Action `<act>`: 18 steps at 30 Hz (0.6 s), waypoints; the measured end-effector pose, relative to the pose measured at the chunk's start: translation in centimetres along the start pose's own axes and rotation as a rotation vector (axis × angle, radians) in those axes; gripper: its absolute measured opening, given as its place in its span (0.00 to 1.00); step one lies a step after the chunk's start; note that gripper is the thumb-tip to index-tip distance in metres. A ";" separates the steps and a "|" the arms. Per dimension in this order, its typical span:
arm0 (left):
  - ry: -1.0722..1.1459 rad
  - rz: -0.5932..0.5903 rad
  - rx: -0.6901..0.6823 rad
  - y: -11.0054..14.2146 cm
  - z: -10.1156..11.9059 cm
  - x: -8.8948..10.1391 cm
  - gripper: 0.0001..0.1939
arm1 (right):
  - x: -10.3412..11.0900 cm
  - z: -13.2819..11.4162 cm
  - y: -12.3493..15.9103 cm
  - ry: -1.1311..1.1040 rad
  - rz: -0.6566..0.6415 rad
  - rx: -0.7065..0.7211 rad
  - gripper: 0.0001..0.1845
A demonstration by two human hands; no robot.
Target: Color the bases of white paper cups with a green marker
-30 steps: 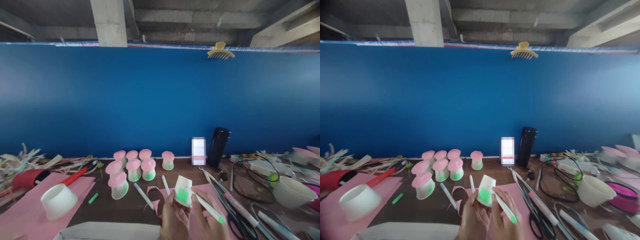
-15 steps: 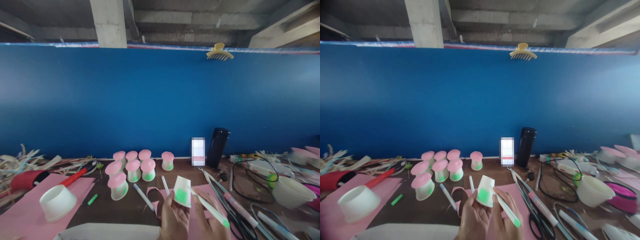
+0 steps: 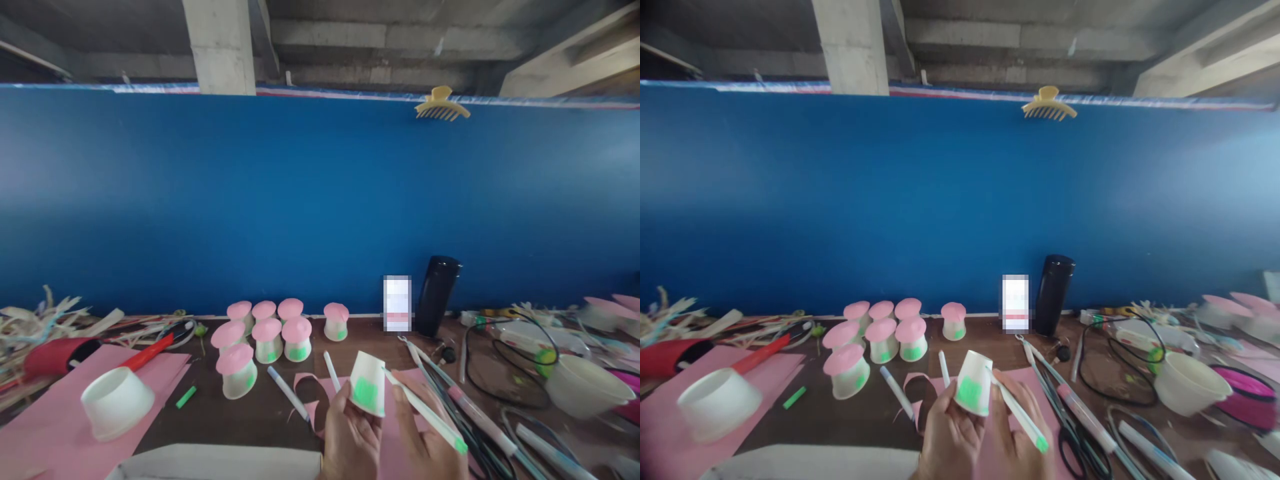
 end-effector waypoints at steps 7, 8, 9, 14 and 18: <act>0.017 -0.021 0.009 0.1 -0.1 -0.3 0.12 | -0.8 0.7 0.4 -0.015 -0.049 0.020 0.11; 0.016 -0.023 0.010 0.1 -0.1 -0.3 0.12 | -0.8 0.7 0.4 -0.008 -0.048 0.022 0.11; 0.013 -0.024 0.011 0.1 -0.1 -0.2 0.11 | -0.8 0.6 0.4 0.001 -0.051 0.033 0.11; 0.004 -0.016 0.004 0.0 -0.1 0.0 0.13 | -0.9 0.3 0.5 0.039 -0.053 0.082 0.11; -0.002 -0.021 -0.002 0.1 -0.1 -0.1 0.13 | -0.1 -0.2 0.2 0.026 -0.009 0.055 0.13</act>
Point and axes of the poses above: each hand's wrist, its own y-axis away from the middle knuckle, its own x-axis out of the back of the hand, z = x × y, the point moved 10 cm from there along -y, towards the middle knuckle, and after that the axes turned 10 degrees about -z, right-handed, at the moved point
